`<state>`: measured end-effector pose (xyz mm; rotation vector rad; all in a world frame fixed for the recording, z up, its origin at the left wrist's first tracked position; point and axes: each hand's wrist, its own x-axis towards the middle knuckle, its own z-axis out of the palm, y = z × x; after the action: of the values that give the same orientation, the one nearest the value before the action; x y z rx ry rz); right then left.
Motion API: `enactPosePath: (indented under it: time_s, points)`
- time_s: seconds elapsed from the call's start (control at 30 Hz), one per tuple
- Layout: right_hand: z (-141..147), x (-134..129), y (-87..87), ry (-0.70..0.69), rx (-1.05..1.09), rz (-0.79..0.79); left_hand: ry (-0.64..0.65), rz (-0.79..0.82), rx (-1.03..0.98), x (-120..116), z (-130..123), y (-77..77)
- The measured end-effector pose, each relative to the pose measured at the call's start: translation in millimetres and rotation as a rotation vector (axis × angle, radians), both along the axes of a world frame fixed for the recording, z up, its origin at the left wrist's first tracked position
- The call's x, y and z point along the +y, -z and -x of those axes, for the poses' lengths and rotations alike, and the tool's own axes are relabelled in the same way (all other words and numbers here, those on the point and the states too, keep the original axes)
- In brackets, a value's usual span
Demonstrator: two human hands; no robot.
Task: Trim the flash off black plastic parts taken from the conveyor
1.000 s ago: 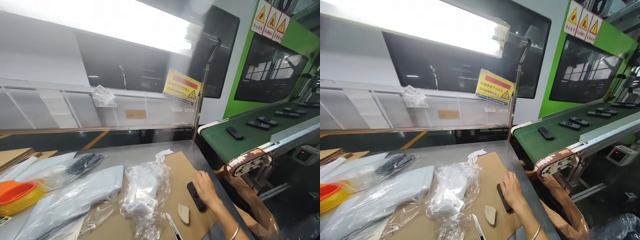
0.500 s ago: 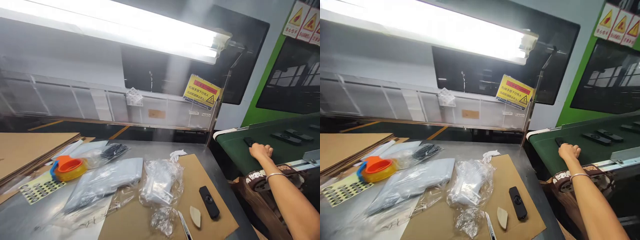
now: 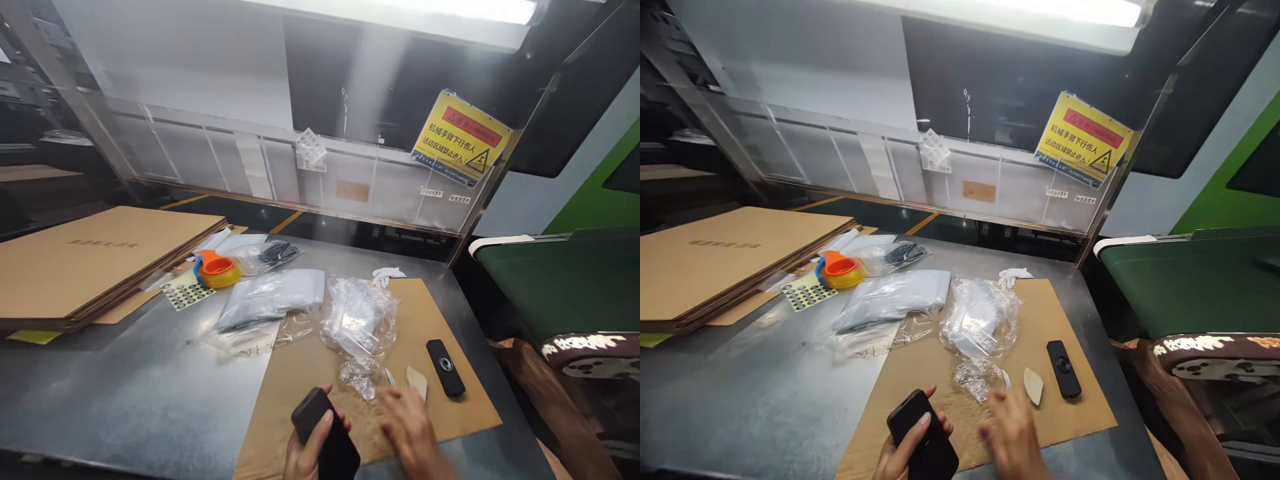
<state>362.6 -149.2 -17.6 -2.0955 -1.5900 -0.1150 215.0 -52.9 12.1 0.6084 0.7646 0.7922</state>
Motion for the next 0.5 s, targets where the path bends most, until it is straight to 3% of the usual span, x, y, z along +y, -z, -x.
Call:
enactPosePath:
  time_s: [0.03,0.1,0.2,0.3,0.4,0.5]
  points:
    - [-15.6,1.1,0.6,0.175,-0.023,0.070,0.031,-0.088,0.013,-1.1,5.5,0.1]
    - [-48.6,2.0,4.6,0.319,-0.015,0.117,0.142,-0.279,0.030,-4.7,17.7,1.0]
    - [-79.0,-0.5,13.4,0.290,0.039,0.171,0.309,-0.484,0.083,-8.4,34.9,4.2]
    - [-70.9,-7.0,0.1,0.196,0.104,0.182,0.371,-0.647,0.154,-5.8,46.9,7.9]
    - [-28.8,-10.8,-43.5,-0.057,0.259,0.103,0.435,-0.771,0.189,-0.4,49.6,6.8]
    - [21.9,-3.7,-87.9,-0.575,0.339,-0.013,0.559,-0.836,0.174,1.8,46.4,-0.1]
